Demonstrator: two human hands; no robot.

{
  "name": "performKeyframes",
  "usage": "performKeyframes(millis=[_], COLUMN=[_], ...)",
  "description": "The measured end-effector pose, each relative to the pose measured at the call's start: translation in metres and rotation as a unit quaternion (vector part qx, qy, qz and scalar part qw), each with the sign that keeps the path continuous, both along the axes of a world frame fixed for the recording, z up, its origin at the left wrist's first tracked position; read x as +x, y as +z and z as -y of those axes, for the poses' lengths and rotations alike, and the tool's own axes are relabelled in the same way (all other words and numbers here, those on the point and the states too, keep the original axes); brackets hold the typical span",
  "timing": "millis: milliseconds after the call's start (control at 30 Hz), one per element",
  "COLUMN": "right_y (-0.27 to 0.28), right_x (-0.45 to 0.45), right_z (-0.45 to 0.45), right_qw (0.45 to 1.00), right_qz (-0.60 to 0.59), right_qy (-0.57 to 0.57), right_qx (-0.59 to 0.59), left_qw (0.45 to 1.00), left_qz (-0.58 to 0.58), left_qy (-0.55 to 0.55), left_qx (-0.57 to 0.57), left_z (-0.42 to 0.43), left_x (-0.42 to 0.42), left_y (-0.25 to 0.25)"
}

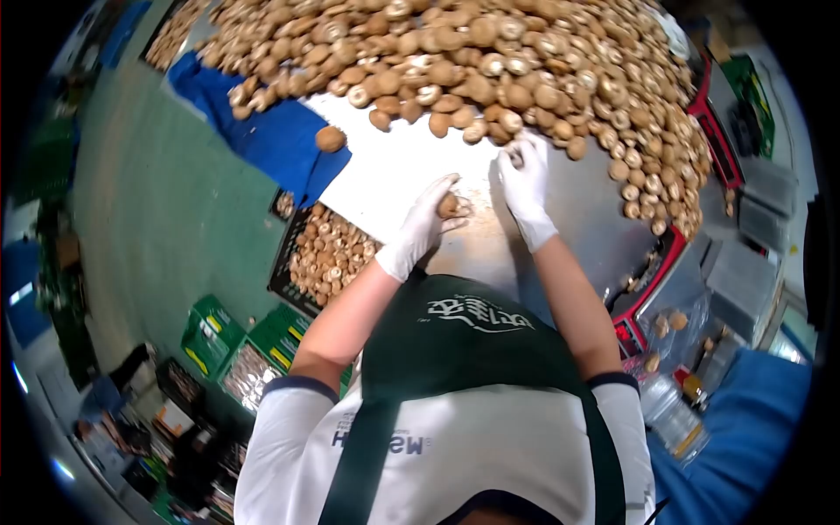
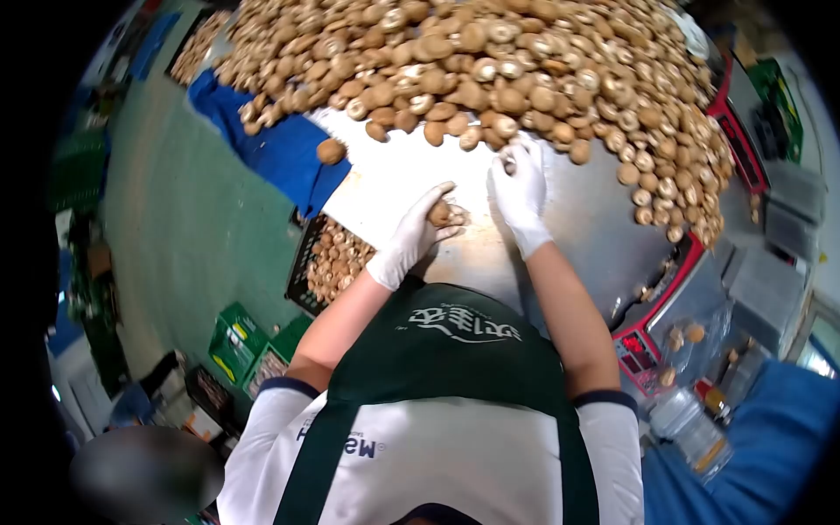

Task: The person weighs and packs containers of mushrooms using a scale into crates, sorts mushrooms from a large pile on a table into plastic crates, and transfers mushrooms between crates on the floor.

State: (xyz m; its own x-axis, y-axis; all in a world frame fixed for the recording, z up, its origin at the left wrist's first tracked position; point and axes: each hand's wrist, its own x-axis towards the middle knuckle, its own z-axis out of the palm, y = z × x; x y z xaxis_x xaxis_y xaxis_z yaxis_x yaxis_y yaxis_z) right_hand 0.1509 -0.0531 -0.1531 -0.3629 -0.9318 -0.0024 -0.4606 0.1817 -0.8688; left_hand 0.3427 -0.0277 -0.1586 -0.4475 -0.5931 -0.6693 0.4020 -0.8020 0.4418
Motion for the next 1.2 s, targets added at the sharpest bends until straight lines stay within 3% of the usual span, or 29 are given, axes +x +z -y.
performKeyframes(millis=[33, 167, 233, 267, 367, 467, 567, 633, 667, 733, 767, 833, 867, 900, 967, 1000, 1033, 1100, 1200], right_y=[0.006, 0.002, 0.009, 0.014, 0.023, 0.010, -0.013, 0.007, 0.020, 0.036, 0.037, 0.049, 0.048, 0.044, 0.042, 0.026, 0.014, 0.027, 0.006], right_x=[0.008, 0.018, 0.016, 0.011, 0.008, 0.004, 0.002, 0.021, 0.037, 0.063, 0.068, 0.080, 0.077, 0.073, 0.071, 0.063, 0.060, 0.057, 0.049], right_z=[-0.006, -0.003, 0.015, 0.021, 0.034, 0.030, 0.005, -0.026, -0.044, -0.078, -0.092, -0.103, -0.104, -0.102, -0.098, -0.097, -0.100, -0.101, -0.108], right_qw=[0.997, 0.993, 0.995, 0.984, 0.982, 0.975, 0.995, 0.998, 0.999, 0.995, 0.976, 0.962, 0.962, 0.959, 0.972, 0.972, 0.974, 0.972, 0.972], right_qz=[0.056, -0.098, -0.098, -0.176, -0.188, -0.219, -0.089, 0.038, 0.022, 0.053, 0.059, 0.055, 0.076, 0.103, 0.045, 0.083, 0.116, 0.067, 0.024], right_qy=[0.012, 0.020, -0.016, 0.005, 0.029, 0.021, -0.003, -0.038, -0.023, 0.076, 0.195, 0.267, 0.262, 0.261, 0.223, 0.210, 0.178, 0.209, 0.214], right_qx=[0.044, -0.059, -0.019, -0.023, 0.017, -0.019, -0.047, 0.015, -0.016, 0.025, 0.071, -0.005, 0.022, 0.048, 0.063, 0.061, 0.075, 0.086, 0.098], left_qw=[1.000, 0.999, 0.999, 1.000, 1.000, 1.000, 0.999, 0.999, 0.999, 0.998, 0.998, 0.997, 0.994, 0.996, 0.988, 0.983, 0.983, 0.962, 0.891], left_qz=[0.003, 0.008, 0.014, 0.016, 0.016, -0.003, 0.018, 0.003, -0.012, -0.036, -0.028, -0.066, -0.076, -0.067, -0.103, -0.127, -0.070, -0.013, 0.176], left_qy=[-0.018, -0.030, -0.027, -0.018, 0.014, 0.015, 0.023, 0.009, 0.006, -0.013, 0.015, -0.016, -0.009, 0.006, 0.084, 0.099, 0.139, 0.261, 0.406], left_qx=[-0.016, -0.019, -0.021, -0.018, -0.012, -0.018, -0.032, -0.041, -0.040, -0.050, -0.058, -0.032, -0.074, -0.063, -0.080, -0.089, -0.095, -0.082, -0.103], left_z=[0.000, -0.008, -0.011, -0.016, -0.033, -0.045, -0.051, -0.054, -0.054, -0.056, -0.058, -0.060, -0.062, -0.068, -0.077, -0.078, -0.079, -0.073, -0.057], left_x=[0.003, 0.007, 0.013, 0.017, 0.028, 0.039, 0.039, 0.041, 0.041, 0.040, 0.035, 0.046, 0.054, 0.064, 0.088, 0.111, 0.131, 0.170, 0.229], left_y=[0.002, -0.002, -0.002, -0.006, -0.006, -0.008, 0.002, 0.002, 0.001, 0.001, 0.006, 0.005, 0.007, 0.000, -0.005, -0.018, -0.022, -0.005, -0.017])
